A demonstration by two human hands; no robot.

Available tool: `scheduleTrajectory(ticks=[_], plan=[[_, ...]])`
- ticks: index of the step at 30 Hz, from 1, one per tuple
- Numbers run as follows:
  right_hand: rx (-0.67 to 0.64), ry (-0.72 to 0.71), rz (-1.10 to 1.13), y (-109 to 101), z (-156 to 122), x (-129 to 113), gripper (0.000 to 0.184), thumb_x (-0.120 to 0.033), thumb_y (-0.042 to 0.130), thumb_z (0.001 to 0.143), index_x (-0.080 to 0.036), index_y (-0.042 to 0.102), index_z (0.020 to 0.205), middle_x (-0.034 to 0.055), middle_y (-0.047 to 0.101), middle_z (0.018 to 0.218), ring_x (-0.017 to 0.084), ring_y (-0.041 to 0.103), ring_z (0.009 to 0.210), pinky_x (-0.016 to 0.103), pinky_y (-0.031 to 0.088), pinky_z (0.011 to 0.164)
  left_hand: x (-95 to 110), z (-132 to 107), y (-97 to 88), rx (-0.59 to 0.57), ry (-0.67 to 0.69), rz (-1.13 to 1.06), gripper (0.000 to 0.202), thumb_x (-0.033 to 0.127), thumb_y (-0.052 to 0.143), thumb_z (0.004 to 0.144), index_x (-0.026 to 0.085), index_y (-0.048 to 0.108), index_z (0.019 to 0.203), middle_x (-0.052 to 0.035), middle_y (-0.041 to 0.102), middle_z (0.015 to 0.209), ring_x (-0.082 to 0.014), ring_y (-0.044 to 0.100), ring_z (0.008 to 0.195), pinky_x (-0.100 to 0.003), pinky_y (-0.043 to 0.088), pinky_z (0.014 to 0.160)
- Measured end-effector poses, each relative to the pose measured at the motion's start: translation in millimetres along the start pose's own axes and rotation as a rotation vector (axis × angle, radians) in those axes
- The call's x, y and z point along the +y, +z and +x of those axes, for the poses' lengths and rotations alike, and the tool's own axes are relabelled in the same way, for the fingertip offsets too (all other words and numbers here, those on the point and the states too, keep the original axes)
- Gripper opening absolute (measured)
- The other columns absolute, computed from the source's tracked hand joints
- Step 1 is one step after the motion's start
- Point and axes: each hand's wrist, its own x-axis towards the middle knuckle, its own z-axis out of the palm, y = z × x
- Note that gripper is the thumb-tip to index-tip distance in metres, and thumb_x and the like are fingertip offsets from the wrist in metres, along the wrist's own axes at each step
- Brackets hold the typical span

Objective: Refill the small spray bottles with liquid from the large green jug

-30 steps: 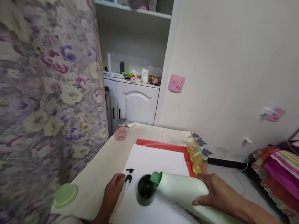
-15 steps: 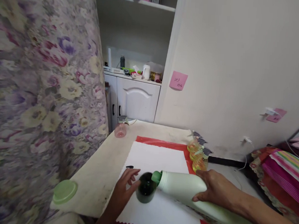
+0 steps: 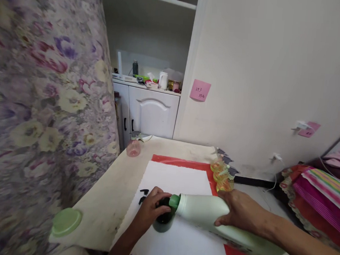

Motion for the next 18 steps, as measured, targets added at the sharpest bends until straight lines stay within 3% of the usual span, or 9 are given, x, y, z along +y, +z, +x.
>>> scheduleTrajectory(ticks=[9,18], plan=[[-0.005,0.003,-0.007,-3,4,1,0.034,-0.047,0.077,0.064,-0.021,0.063,0.080,0.0027,0.068,0.071,0.021,0.060,0.062,0.028,0.034,0.054,-8,6,3.1,-0.010,0.005,-0.036,0.025,0.025,0.067,0.069,0.028,0.075,0.093,-0.0009,0.053,0.087,-0.0189,0.054,0.082,-0.029,0.044,0.074],[-0.011,0.001,-0.096,-12,6,-8,0.037,-0.046,0.078,0.064,-0.020,0.063,0.084,0.0078,0.069,0.078,0.025,0.062,0.069,0.030,0.036,0.058,-8,8,2.4,-0.013,0.027,-0.062,0.024,0.021,0.069,0.069,0.027,0.075,0.091,-0.0006,0.052,0.085,-0.0195,0.055,0.085,-0.030,0.045,0.078]])
